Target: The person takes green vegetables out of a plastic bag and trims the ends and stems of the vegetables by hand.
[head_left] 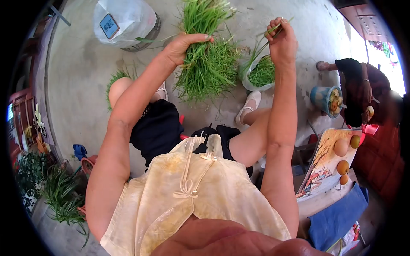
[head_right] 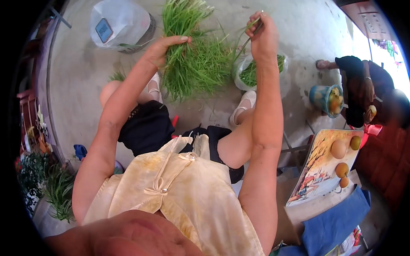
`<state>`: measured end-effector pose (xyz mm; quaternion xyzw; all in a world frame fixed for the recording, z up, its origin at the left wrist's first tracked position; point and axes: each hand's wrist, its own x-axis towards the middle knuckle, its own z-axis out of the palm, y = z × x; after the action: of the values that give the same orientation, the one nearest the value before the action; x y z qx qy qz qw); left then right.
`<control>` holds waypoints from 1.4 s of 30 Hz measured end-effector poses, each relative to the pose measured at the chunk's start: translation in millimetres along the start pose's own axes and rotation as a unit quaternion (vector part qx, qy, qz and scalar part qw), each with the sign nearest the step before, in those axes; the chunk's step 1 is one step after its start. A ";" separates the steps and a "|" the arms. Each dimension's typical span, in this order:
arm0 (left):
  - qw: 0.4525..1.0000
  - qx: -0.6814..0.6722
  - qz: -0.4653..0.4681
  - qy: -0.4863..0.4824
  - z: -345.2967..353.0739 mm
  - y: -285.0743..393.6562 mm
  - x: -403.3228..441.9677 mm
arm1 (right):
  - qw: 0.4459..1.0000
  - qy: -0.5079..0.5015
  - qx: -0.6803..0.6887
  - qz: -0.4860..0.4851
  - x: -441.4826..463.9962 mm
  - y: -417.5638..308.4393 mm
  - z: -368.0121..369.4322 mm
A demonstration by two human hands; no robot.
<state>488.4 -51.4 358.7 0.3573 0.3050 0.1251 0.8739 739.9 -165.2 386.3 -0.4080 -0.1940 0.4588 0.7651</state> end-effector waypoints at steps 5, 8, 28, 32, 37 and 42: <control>0.997 0.075 0.008 0.004 6.3 -6.9 2.9 | 0.999 -0.025 -0.026 0.025 -10.3 10.7 18.9; 0.993 0.106 0.041 -0.004 17.9 -6.9 0.9 | 0.992 -0.051 -0.113 -0.001 -16.4 16.0 33.9; 0.951 0.283 0.105 0.070 17.8 -12.4 0.1 | 0.992 0.020 -0.120 0.038 -9.2 31.1 35.8; 0.960 0.253 0.074 0.095 -6.8 -17.9 6.2 | 0.983 0.112 -0.061 -0.130 -4.1 -8.2 21.8; 0.988 0.080 -0.015 0.134 -51.8 -21.1 10.5 | 0.927 0.213 -0.120 -0.283 -1.6 -41.9 -15.6; 0.986 0.029 -0.003 0.165 -49.1 6.2 -4.2 | 0.914 0.190 -0.258 -0.249 -6.9 -39.1 -28.3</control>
<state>454.5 -22.0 337.5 0.3559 0.4496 0.1703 0.8014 776.6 -193.3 401.5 -0.6094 -0.2518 0.1013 0.7449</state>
